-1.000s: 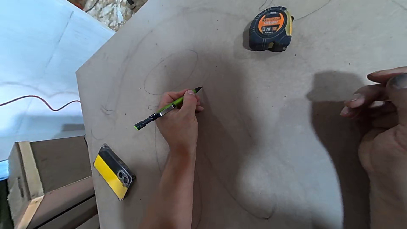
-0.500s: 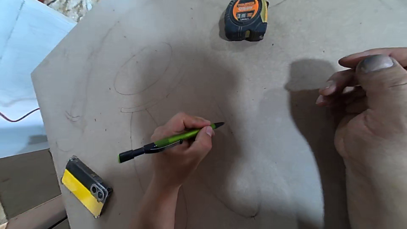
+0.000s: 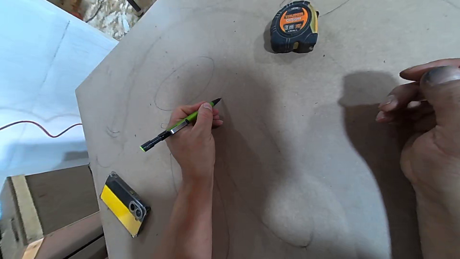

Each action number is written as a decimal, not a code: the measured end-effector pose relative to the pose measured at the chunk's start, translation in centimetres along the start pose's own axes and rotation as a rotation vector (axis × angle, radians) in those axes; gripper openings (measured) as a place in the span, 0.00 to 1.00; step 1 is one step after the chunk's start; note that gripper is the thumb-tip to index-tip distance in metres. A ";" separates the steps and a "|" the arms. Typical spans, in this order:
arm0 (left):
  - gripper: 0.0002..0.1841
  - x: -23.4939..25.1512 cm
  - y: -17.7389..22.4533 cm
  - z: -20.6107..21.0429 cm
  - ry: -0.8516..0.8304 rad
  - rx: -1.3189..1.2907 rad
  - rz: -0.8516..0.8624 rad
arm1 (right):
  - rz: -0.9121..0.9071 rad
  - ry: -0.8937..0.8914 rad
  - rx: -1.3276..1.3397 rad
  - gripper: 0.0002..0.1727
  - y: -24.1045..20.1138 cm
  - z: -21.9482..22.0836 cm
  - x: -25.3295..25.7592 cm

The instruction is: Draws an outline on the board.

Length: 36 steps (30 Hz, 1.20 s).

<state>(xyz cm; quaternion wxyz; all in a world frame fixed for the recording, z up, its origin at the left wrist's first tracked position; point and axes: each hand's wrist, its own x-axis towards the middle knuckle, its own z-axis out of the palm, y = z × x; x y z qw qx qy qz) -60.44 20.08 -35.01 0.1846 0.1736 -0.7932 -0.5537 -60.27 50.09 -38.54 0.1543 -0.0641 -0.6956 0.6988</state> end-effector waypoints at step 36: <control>0.02 -0.2 -0.4 0.2 -0.073 0.041 0.148 | 0.020 -0.011 0.014 0.11 -0.2 0.0 -0.1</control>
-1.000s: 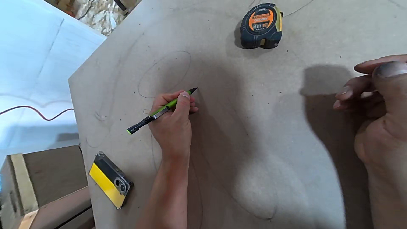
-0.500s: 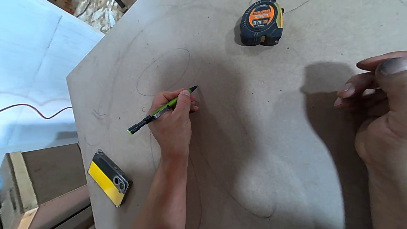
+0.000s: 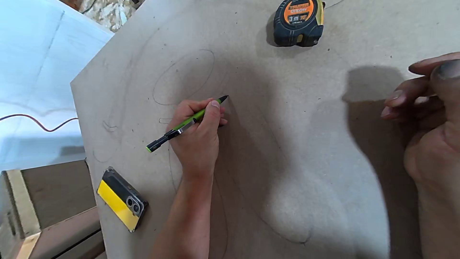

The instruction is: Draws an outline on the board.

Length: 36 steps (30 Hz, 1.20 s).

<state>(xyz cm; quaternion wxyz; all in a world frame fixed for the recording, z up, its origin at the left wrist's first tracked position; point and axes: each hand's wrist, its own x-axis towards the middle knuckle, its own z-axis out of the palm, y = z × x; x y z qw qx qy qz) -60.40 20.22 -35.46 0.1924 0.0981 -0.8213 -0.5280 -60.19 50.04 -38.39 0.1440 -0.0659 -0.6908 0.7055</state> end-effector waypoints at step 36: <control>0.02 -1.1 0.1 -0.1 -0.117 -0.004 0.075 | -0.024 -0.029 0.007 0.11 0.9 -0.8 0.0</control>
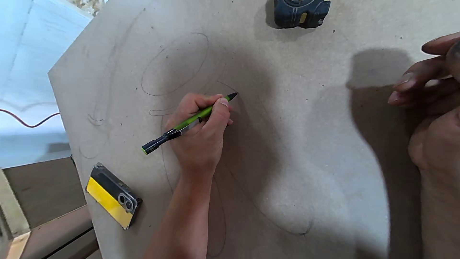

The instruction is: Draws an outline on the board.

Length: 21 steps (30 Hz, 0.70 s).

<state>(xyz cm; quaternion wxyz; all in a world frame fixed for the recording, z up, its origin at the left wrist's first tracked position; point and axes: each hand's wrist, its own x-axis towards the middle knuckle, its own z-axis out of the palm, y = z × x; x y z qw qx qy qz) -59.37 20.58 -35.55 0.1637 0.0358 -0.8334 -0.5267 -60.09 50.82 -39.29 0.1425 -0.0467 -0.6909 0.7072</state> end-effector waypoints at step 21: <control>0.02 -1.2 0.5 -0.2 -0.136 0.006 0.030 | -0.032 0.030 -0.054 0.10 -1.2 1.4 0.6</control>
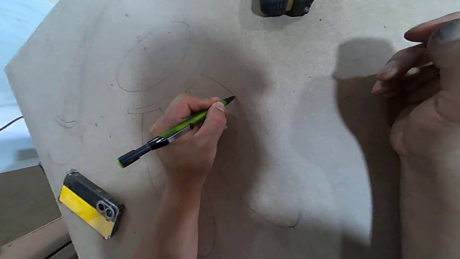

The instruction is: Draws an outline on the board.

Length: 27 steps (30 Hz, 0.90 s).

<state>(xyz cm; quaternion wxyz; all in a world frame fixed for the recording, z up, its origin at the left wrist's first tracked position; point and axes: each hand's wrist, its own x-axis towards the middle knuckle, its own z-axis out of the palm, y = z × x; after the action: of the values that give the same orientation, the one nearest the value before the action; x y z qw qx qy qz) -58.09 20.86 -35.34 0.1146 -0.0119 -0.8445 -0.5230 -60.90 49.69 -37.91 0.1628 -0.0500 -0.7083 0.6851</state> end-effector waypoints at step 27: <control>0.03 -1.3 0.4 0.4 -0.147 -0.012 0.112 | -0.011 0.020 0.001 0.14 -0.5 0.5 0.1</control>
<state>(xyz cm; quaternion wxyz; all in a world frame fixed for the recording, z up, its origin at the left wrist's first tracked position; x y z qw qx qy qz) -56.87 21.54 -35.38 0.0813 -0.0982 -0.8456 -0.5184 -61.08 49.21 -37.45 0.1736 -0.0529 -0.7064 0.6842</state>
